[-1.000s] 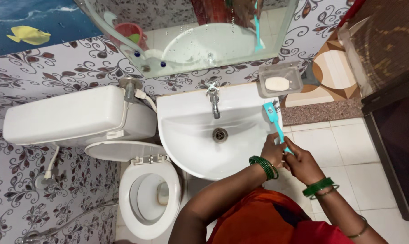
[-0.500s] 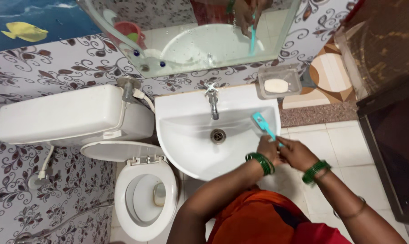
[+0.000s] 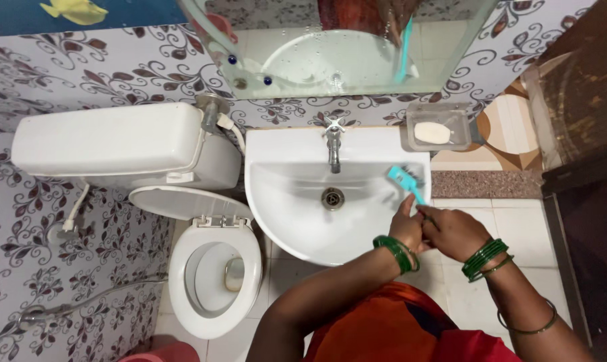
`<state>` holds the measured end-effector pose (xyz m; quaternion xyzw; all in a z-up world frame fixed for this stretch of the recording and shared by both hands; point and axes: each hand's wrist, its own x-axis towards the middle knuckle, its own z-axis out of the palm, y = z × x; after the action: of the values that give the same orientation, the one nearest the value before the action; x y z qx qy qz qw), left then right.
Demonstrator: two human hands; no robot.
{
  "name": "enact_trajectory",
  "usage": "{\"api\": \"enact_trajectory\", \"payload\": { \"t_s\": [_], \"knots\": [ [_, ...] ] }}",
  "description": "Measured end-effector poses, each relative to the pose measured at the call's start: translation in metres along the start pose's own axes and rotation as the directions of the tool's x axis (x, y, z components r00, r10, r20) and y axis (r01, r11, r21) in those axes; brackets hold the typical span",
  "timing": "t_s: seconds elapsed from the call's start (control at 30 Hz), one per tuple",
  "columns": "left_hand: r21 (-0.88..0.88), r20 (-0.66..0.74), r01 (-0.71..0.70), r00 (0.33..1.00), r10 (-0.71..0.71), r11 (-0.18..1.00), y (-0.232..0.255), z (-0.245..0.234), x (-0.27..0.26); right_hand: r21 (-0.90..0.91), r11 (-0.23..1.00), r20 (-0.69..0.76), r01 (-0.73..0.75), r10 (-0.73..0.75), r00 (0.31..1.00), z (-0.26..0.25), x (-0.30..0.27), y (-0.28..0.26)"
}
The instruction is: The person scrubs a bathroom faucet and the interior of a white sink with a blue-handled brush, using water from the tap to rinse.
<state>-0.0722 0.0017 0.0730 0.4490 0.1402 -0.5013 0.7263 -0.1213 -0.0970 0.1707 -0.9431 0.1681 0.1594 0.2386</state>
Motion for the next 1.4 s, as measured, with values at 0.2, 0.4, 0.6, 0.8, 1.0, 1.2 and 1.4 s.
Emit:
{"api": "enact_trajectory", "payload": {
  "t_s": [0.2, 0.4, 0.6, 0.8, 1.0, 1.2, 1.4],
  "knots": [
    [0.034, 0.014, 0.061, 0.998, -0.061, 0.998, -0.023, -0.021, 0.03, -0.305, 0.951, 0.168, -0.053, 0.108, 0.98, 0.002, 0.009, -0.02],
    [-0.1, -0.176, -0.032, 0.984, 0.014, 0.994, -0.018, -0.058, 0.125, -0.274, 0.959, -0.004, -0.073, 0.075, 0.997, 0.016, 0.058, -0.03],
    [-0.198, 0.033, -0.138, 0.989, 0.147, 0.97, -0.017, -0.057, 0.127, -0.342, 0.939, -0.104, -0.042, 0.007, 0.995, -0.001, 0.044, -0.036],
    [0.284, 0.136, -0.372, 0.928, 0.347, 0.884, 0.005, 0.015, 0.053, -0.319, 0.943, -0.289, -0.09, -0.007, 0.957, -0.036, 0.004, -0.009],
    [0.384, -0.075, -0.318, 0.925, 0.373, 0.867, -0.014, -0.052, 0.11, -0.242, 0.969, -0.167, 0.044, -0.086, 0.982, 0.031, 0.066, 0.008],
    [0.355, -0.201, -0.278, 0.91, 0.363, 0.893, -0.009, -0.1, 0.128, -0.15, 0.981, -0.119, 0.121, -0.139, 0.983, 0.066, 0.087, -0.01],
    [0.426, -0.004, -0.391, 0.901, 0.434, 0.816, 0.019, -0.031, 0.045, -0.228, 0.972, -0.346, 0.06, -0.138, 0.928, 0.009, 0.034, -0.004]
  ]
}}
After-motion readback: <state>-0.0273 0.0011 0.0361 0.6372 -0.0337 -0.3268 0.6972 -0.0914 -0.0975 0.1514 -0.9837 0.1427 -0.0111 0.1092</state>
